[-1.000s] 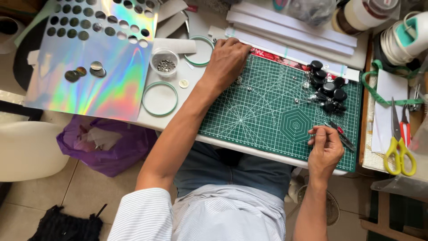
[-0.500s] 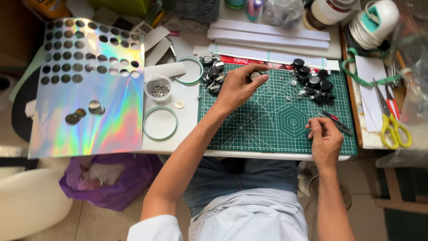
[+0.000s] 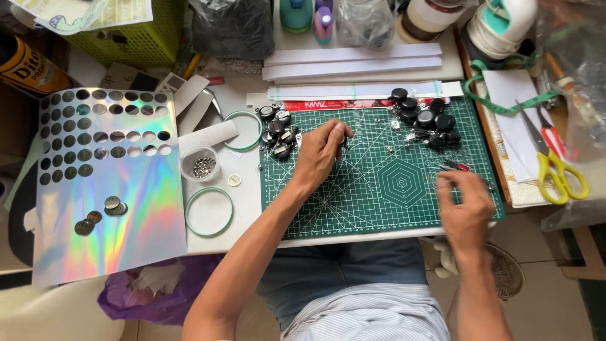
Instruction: The person assembles small black keychain components on a green cutting mat. They insert metal pins into the keychain bodies, attach metal rings, and use pliers to secure the connections. The person handles multiple keychains one at a time, inspecting each after assembly.
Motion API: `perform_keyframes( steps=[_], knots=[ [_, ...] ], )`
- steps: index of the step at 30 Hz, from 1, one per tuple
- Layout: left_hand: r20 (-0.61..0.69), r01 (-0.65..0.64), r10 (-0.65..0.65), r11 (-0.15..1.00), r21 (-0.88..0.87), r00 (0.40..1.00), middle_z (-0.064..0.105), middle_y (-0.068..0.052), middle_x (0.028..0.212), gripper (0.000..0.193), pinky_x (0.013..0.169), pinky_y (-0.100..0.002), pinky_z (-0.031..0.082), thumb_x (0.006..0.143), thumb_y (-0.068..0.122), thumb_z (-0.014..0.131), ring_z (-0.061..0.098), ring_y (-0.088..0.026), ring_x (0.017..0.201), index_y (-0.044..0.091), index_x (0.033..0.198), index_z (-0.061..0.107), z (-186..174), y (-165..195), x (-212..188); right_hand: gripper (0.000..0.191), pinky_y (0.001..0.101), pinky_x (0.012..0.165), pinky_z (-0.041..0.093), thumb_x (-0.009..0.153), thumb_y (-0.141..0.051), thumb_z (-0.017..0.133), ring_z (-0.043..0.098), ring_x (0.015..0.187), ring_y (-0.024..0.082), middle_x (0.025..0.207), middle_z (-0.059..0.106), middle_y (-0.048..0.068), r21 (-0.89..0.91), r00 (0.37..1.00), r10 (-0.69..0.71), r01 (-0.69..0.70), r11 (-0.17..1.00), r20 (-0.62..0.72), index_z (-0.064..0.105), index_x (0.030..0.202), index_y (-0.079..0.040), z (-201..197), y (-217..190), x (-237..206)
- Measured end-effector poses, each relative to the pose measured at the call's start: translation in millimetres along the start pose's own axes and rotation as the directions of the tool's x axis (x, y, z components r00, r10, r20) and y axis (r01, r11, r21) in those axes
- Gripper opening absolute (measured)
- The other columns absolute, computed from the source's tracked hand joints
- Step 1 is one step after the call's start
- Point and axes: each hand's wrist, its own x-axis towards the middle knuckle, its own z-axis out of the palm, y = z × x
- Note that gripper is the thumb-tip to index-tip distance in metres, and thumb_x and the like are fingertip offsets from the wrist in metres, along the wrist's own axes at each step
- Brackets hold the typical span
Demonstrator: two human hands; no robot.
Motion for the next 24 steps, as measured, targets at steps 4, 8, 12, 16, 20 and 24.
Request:
perform_keyframes(
  steps=[4,8,12,16,20,24],
  knots=[
    [0.038,0.078,-0.076,0.996,-0.046,0.996,0.043,0.001,0.061,0.051,0.047,-0.025,0.044,0.113,0.039,0.037,0.049,-0.008,0.051,0.005,0.094,0.068,-2.7,-6.0,-9.2,0.033,0.0474,0.1,0.047,0.092,-0.017,0.08,0.063,0.116,0.034,0.127,0.07,0.013,-0.332,0.998,-0.054,0.061,0.941,0.028,0.072,0.122,-0.004,-12.4,17.9,5.3],
    [0.045,0.171,-0.167,0.981,-0.096,0.985,0.053,0.002,0.062,0.066,0.049,-0.024,0.04,0.111,0.051,0.019,0.052,-0.008,0.054,0.009,0.087,0.065,-7.2,-4.9,-19.6,0.027,0.0418,0.105,0.047,0.098,-0.018,0.08,0.062,0.117,0.028,0.127,0.071,0.008,-0.25,0.999,-0.014,0.024,0.968,0.042,0.072,0.12,-0.005,-5.2,38.4,-5.1],
    [0.062,0.194,-0.185,0.96,-0.204,0.981,0.057,0.002,0.074,0.057,0.06,-0.024,0.038,0.109,0.05,0.024,0.055,-0.008,0.067,0.01,0.098,0.063,-9.3,3.6,-30.0,0.018,0.0369,0.103,0.047,0.105,-0.017,0.081,0.062,0.112,0.024,0.119,0.07,0.005,-0.157,0.993,0.107,-0.097,0.983,0.056,0.069,0.112,-0.006,-1.2,52.9,-29.2],
    [0.083,0.243,-0.233,0.961,-0.133,0.969,0.059,-0.001,0.085,0.021,0.069,-0.026,0.048,0.106,0.021,0.045,0.057,-0.009,0.076,0.007,0.112,0.06,-12.3,15.1,-33.7,0.02,0.0345,0.09,0.05,0.105,-0.015,0.085,0.064,0.095,0.023,0.103,0.072,0.007,-0.11,0.977,0.205,-0.198,0.974,0.061,0.067,0.104,-0.005,-2.7,54.5,-42.6],
    [0.085,0.331,-0.321,0.927,-0.179,0.943,0.062,0.0,0.093,0.023,0.07,-0.022,0.051,0.099,0.013,0.061,0.06,-0.008,0.08,0.006,0.12,0.057,-12.1,23.6,-32.6,0.019,0.0304,0.083,0.056,0.102,-0.006,0.082,0.07,0.091,0.02,0.102,0.072,0.011,0.003,0.969,0.245,-0.245,0.97,0.026,0.069,0.114,0.0,-6.9,42.6,-43.1],
    [0.083,0.378,-0.369,0.896,-0.232,0.926,0.067,-0.002,0.093,0.032,0.071,-0.022,0.055,0.096,0.011,0.07,0.069,-0.009,0.084,0.005,0.121,0.052,-17.0,24.1,-32.1,0.021,0.029,0.084,0.057,0.104,0.001,0.082,0.072,0.095,0.019,0.104,0.072,0.012,0.102,0.954,0.3,-0.298,0.949,-0.008,0.072,0.123,0.001,-13.9,32.1,-41.7]
  ],
)
